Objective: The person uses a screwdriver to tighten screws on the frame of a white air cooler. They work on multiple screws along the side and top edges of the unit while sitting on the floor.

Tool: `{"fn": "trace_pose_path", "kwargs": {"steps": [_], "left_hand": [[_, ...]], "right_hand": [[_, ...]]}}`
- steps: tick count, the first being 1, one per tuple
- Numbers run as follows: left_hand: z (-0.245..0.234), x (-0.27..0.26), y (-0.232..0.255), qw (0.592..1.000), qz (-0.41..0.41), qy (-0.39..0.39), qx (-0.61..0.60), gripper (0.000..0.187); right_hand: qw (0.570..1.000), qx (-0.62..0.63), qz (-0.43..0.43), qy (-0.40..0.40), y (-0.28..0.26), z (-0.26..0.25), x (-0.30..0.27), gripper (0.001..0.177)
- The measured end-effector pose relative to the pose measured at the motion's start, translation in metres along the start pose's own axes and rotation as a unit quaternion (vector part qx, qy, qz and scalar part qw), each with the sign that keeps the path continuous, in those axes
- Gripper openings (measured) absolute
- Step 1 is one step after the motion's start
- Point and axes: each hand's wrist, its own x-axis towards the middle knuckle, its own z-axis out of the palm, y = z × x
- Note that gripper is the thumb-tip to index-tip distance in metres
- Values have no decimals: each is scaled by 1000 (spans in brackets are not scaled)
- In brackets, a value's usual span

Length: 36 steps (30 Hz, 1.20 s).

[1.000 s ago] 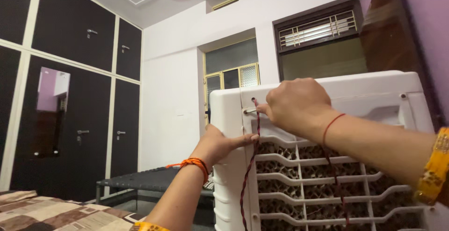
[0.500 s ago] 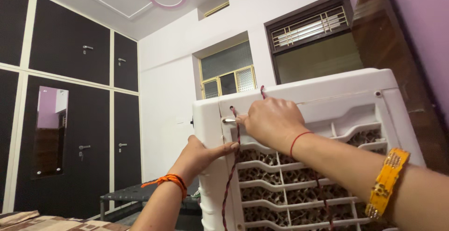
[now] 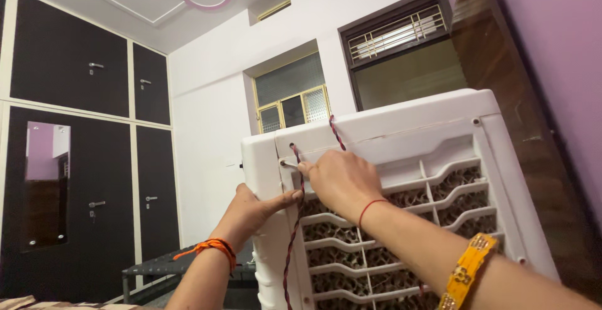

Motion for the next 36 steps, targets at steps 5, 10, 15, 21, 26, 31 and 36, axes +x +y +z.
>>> {"fn": "trace_pose_path", "kwargs": {"steps": [5, 10, 15, 21, 26, 31, 36], "left_hand": [[-2, 2, -2, 1000, 2, -5, -6, 71], [-3, 11, -12, 998, 37, -25, -46, 55], [1, 28, -22, 988, 125, -50, -76, 54], [4, 21, -17, 992, 124, 21, -13, 75], [2, 8, -8, 999, 25, 17, 28, 116], [2, 3, -2, 994, -52, 17, 90, 156], [5, -3, 2, 993, -61, 33, 98, 152]], "right_hand": [[995, 60, 66, -41, 5, 16, 7, 53], [976, 170, 70, -114, 17, 29, 29, 53], [940, 263, 62, -209, 30, 21, 34, 45], [986, 2, -146, -85, 8, -36, 24, 31], [956, -211, -203, -32, -26, -58, -6, 37], [937, -285, -201, 18, -53, -59, -20, 31], [922, -335, -191, 31, -64, -57, -22, 24]]}}
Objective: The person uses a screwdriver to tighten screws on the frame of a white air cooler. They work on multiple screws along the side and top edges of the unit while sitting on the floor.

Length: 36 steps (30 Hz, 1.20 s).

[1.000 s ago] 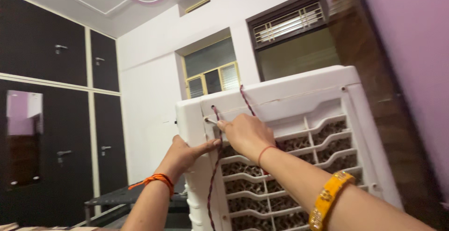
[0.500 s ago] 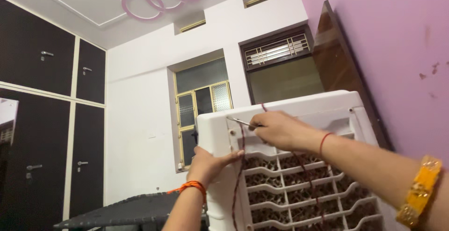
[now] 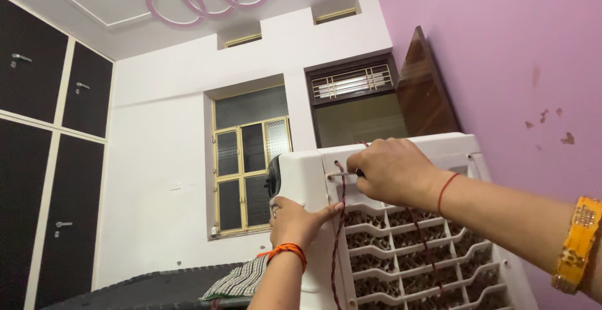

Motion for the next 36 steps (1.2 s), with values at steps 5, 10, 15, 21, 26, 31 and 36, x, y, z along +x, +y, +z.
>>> {"fn": "trace_pose_path", "kwargs": {"steps": [5, 10, 15, 21, 26, 31, 36], "left_hand": [[-6, -11, 7, 999, 8, 25, 36, 140], [-13, -26, 12, 996, 50, 67, 42, 116], [-11, -33, 17, 977, 144, 149, 44, 94], [-16, -26, 24, 952, 230, 198, 23, 77], [-20, -25, 27, 941, 275, 191, 46, 72], [-18, -27, 28, 929, 306, 202, 54, 68], [-13, -26, 27, 926, 313, 199, 70, 54]], "right_hand": [[1000, -19, -2, -9, -2, 0, 2, 22], [999, -31, -8, -18, -1, -2, 0, 22], [999, -36, -11, -15, -3, -3, 3, 20], [999, -41, -13, -18, -4, -2, 4, 20], [999, -37, -13, -23, -6, -5, 4, 20], [999, -31, -18, -12, -6, -3, 4, 20], [999, -25, -26, -5, -10, 2, 6, 19]]}}
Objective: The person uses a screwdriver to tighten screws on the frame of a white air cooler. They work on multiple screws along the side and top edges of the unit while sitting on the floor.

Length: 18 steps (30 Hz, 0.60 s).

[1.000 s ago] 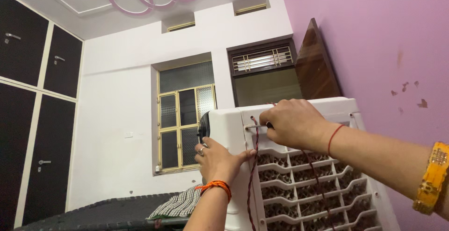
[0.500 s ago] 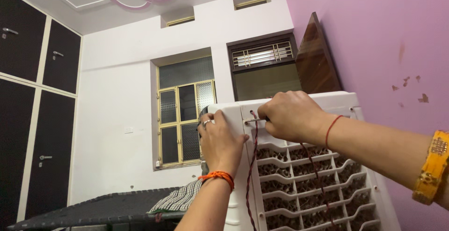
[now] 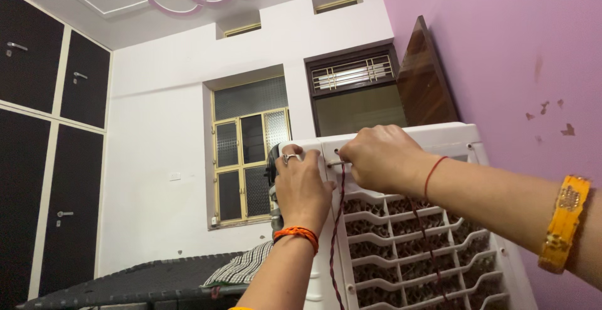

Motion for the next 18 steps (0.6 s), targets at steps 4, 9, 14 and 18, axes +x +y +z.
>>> {"fn": "trace_pose_path", "kwargs": {"steps": [4, 9, 14, 18], "left_hand": [[10, 4, -3, 998, 41, 40, -28, 41], [26, 17, -4, 988, 117, 80, -63, 9], [23, 28, -7, 993, 78, 37, -78, 14], [15, 38, -14, 992, 53, -55, -96, 17]], "right_hand": [[999, -27, -23, -12, -6, -2, 6, 13], [996, -26, -20, -84, -16, -16, 16, 16], [909, 299, 213, -197, -2, -39, 28, 25], [980, 116, 122, -108, -2, -33, 28, 24]]}}
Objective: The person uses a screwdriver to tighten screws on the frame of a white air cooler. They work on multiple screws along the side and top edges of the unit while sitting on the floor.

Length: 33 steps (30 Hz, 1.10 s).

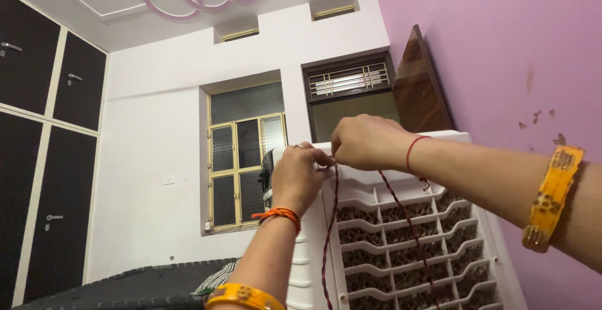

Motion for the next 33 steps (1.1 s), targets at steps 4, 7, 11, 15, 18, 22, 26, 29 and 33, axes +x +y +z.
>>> {"fn": "trace_pose_path", "kwargs": {"steps": [4, 7, 11, 15, 18, 22, 26, 29, 33], "left_hand": [[-9, 4, -11, 999, 6, 34, 8, 41], [-11, 2, -16, 999, -14, 27, 33, 41], [-7, -3, -14, 999, -9, 32, 37, 35], [-1, -7, -11, 999, -3, 38, 24, 16], [2, -8, -10, 999, 6, 32, 40, 18], [3, -11, -8, 998, 21, 31, 47, 21], [1, -20, -4, 993, 6, 90, 74, 35], [-5, -25, -3, 991, -45, 88, 85, 66], [-10, -24, -4, 991, -118, 49, 42, 79]], "right_hand": [[996, -77, -27, 38, -1, 6, -1, 23], [992, -107, -61, 41, -3, 4, -2, 22], [973, -161, -154, 64, -1, 4, -3, 21], [936, -240, -247, 68, 5, 3, -3, 21], [915, -269, -291, 70, 8, 3, -3, 26], [922, -235, -296, 85, 10, 12, -7, 17], [922, -260, -271, 97, 16, 10, 1, 12], [908, -263, -291, 146, 27, 5, 7, 9], [914, -271, -268, 140, 37, 12, 9, 10]]}}
